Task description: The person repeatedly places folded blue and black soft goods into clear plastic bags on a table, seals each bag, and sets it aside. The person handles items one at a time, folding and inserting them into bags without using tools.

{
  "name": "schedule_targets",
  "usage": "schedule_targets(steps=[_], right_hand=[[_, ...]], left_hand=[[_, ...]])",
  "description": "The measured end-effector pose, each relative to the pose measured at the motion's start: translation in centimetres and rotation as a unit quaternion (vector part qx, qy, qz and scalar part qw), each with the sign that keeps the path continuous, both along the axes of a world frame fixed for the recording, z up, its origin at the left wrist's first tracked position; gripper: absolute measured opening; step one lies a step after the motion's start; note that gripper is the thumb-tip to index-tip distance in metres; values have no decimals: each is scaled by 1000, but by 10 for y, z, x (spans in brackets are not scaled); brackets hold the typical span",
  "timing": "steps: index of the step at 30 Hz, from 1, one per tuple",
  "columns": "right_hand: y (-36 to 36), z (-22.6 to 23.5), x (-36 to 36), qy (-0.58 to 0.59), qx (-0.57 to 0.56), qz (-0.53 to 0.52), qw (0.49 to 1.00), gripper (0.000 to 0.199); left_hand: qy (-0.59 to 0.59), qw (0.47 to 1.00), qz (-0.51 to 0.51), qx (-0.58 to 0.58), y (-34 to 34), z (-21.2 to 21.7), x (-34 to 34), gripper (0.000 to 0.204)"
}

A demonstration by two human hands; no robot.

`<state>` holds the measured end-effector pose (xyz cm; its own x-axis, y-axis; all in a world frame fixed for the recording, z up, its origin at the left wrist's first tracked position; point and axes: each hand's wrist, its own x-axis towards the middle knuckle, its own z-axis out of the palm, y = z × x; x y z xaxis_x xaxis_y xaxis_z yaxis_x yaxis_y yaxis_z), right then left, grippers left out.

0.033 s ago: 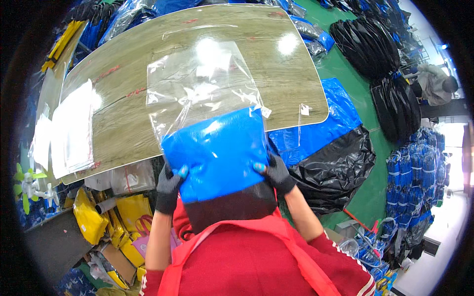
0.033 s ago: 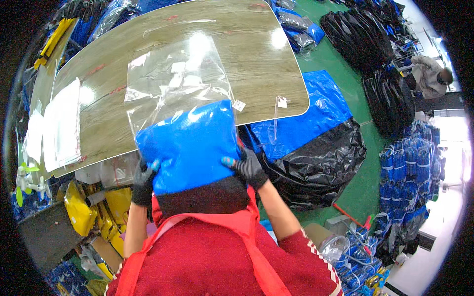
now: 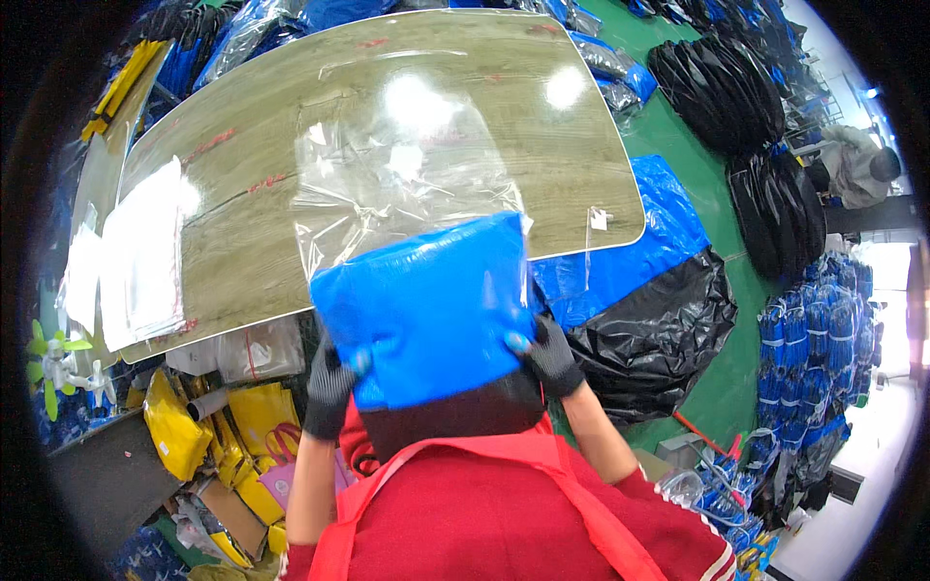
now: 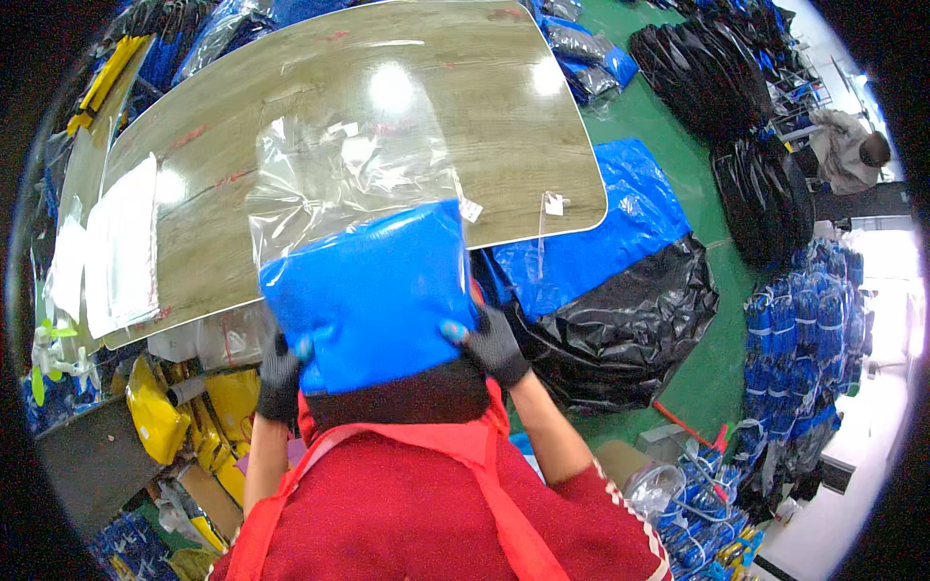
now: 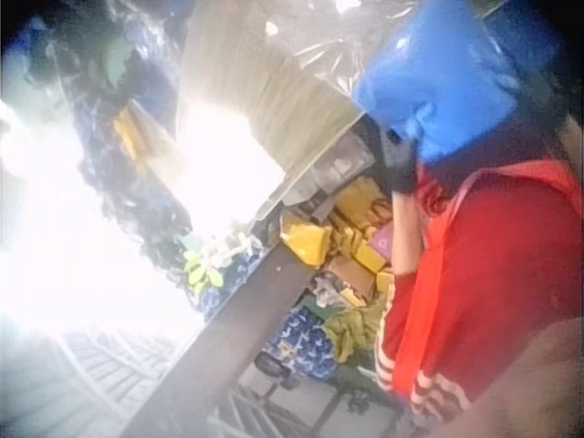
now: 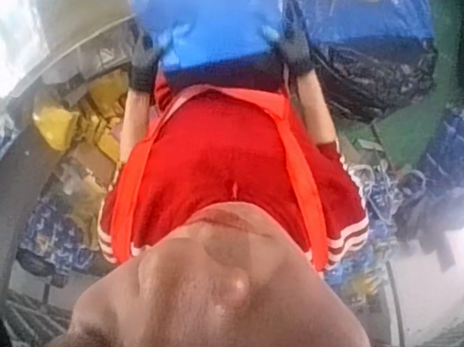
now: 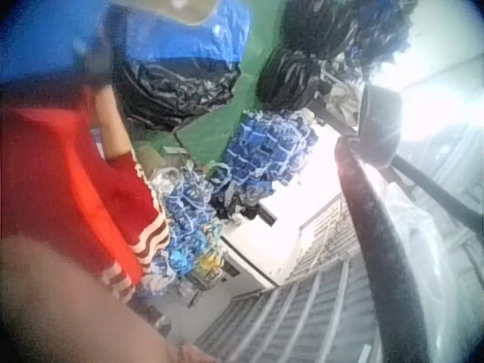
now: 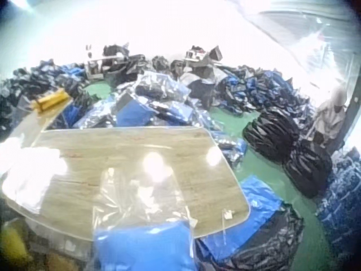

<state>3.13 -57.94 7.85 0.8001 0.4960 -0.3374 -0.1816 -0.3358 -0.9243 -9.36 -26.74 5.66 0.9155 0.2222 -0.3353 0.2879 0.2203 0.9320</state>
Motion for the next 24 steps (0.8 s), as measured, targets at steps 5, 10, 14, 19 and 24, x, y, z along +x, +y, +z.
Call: schedule_targets(steps=[5, 10, 14, 19, 24], right_hand=[[-10, -1, -52, 79, 101, -41, 991, 46], [-13, -51, -44, -41, -88, -41, 994, 35], [-17, -61, -30, 98, -48, -58, 992, 53], [-23, -52, -22, 167, -48, -12, 985, 62], [-15, -51, -23, 167, 110, -47, 979, 62]], left_hand=[[87, 988, -58, -116, -22, 22, -54, 95], [109, 992, -5, 65, -46, -11, -37, 33], [191, 970, -142, 53, -11, -40, -29, 35], [-27, 995, 29, 93, 30, -42, 0, 46], [-100, 953, 16, 285, 20, -22, 51, 35]])
